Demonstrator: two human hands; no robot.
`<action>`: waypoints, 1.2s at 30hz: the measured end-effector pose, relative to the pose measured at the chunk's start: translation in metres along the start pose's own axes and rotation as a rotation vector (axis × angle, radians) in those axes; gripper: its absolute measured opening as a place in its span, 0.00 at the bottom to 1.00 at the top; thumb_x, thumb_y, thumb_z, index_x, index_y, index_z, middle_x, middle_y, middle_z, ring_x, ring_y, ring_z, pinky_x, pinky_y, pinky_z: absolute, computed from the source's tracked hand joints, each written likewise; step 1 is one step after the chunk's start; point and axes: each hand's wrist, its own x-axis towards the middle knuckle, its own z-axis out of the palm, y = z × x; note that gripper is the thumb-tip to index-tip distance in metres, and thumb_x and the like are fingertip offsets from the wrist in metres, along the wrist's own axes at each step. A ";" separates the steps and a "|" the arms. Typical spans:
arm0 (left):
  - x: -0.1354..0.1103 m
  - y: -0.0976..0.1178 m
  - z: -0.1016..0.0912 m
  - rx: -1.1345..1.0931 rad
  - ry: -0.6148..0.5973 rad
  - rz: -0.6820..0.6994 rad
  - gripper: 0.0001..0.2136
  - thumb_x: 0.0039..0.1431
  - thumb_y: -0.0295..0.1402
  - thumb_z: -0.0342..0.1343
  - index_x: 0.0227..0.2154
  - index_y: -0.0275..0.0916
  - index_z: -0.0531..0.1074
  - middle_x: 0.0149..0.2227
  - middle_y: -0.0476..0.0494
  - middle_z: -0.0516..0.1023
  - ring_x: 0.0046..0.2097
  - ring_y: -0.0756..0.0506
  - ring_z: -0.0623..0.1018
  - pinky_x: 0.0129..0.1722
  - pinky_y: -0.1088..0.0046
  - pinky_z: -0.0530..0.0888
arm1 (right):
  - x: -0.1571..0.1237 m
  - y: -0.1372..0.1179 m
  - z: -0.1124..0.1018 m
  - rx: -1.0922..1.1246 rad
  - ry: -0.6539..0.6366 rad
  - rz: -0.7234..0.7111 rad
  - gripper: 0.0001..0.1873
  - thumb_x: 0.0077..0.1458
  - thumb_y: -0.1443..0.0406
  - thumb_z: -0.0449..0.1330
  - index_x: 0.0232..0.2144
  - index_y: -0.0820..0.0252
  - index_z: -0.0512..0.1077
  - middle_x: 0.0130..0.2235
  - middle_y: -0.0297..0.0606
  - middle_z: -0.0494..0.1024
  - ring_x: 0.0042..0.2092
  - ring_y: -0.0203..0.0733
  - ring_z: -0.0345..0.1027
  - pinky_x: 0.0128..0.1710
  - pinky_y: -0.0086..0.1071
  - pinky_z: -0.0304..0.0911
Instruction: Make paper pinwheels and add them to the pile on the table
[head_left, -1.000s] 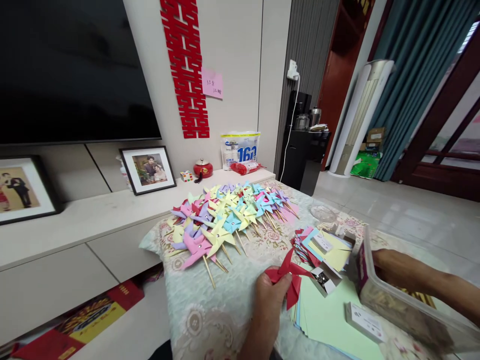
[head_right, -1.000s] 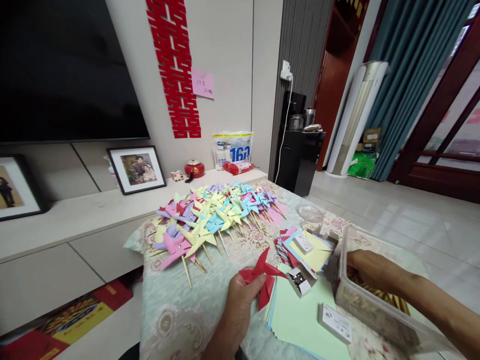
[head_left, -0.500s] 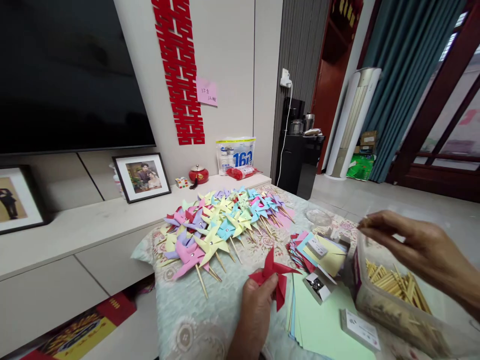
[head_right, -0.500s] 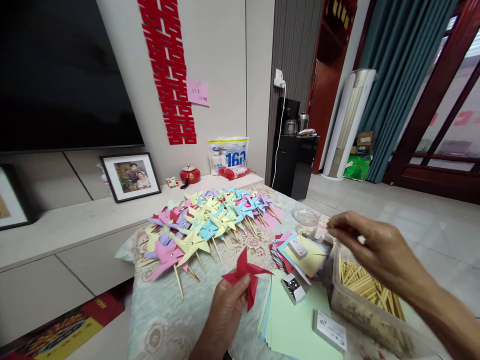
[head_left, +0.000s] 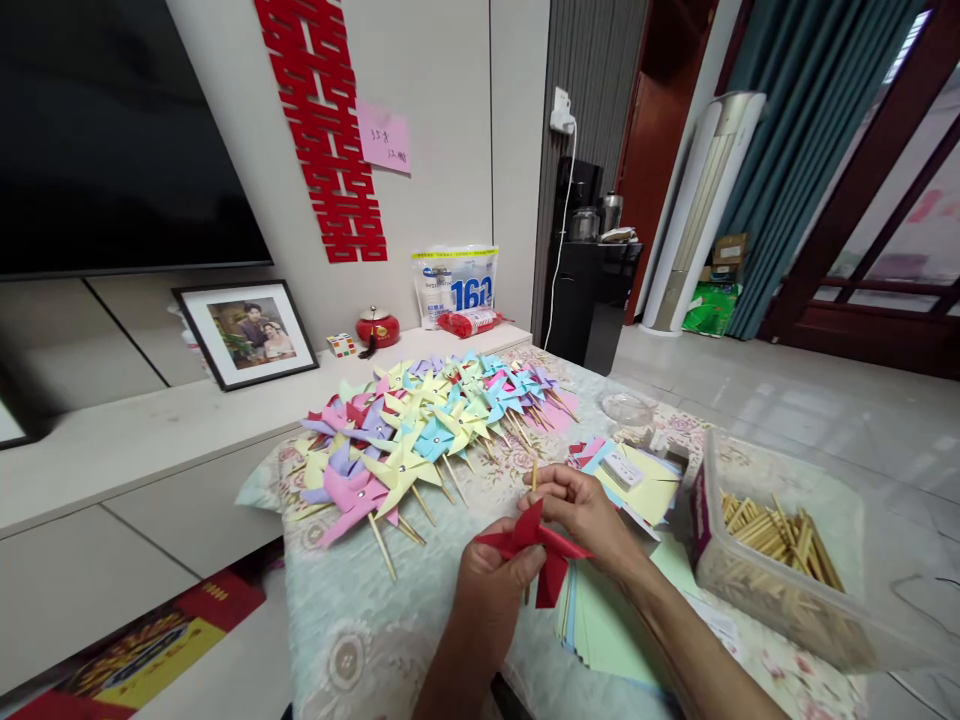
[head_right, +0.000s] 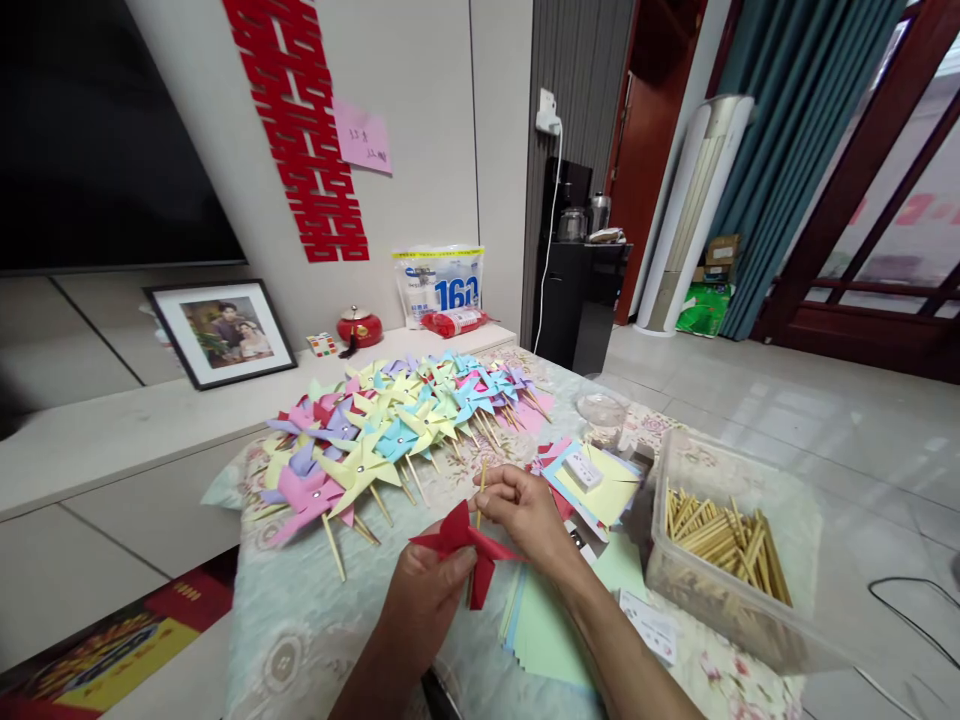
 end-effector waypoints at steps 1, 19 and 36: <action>0.001 -0.002 0.000 0.026 0.014 0.008 0.11 0.43 0.36 0.72 0.28 0.35 0.80 0.27 0.45 0.81 0.30 0.46 0.76 0.35 0.69 0.72 | 0.000 0.001 -0.001 0.013 -0.008 0.015 0.16 0.43 0.58 0.73 0.32 0.59 0.74 0.26 0.33 0.80 0.28 0.37 0.71 0.32 0.32 0.64; 0.004 -0.007 -0.004 0.527 0.346 0.219 0.08 0.46 0.34 0.66 0.28 0.36 0.77 0.24 0.48 0.78 0.27 0.48 0.74 0.29 0.74 0.70 | -0.012 0.001 -0.013 -0.253 -0.125 -0.060 0.13 0.47 0.58 0.70 0.24 0.60 0.73 0.25 0.30 0.73 0.29 0.37 0.65 0.30 0.30 0.60; 0.005 0.006 -0.004 -0.234 0.162 0.103 0.24 0.62 0.50 0.50 0.39 0.32 0.79 0.42 0.30 0.83 0.50 0.37 0.79 0.57 0.57 0.68 | -0.016 0.001 -0.026 0.284 -0.458 -0.046 0.12 0.44 0.59 0.74 0.28 0.59 0.79 0.32 0.37 0.80 0.39 0.42 0.72 0.45 0.36 0.65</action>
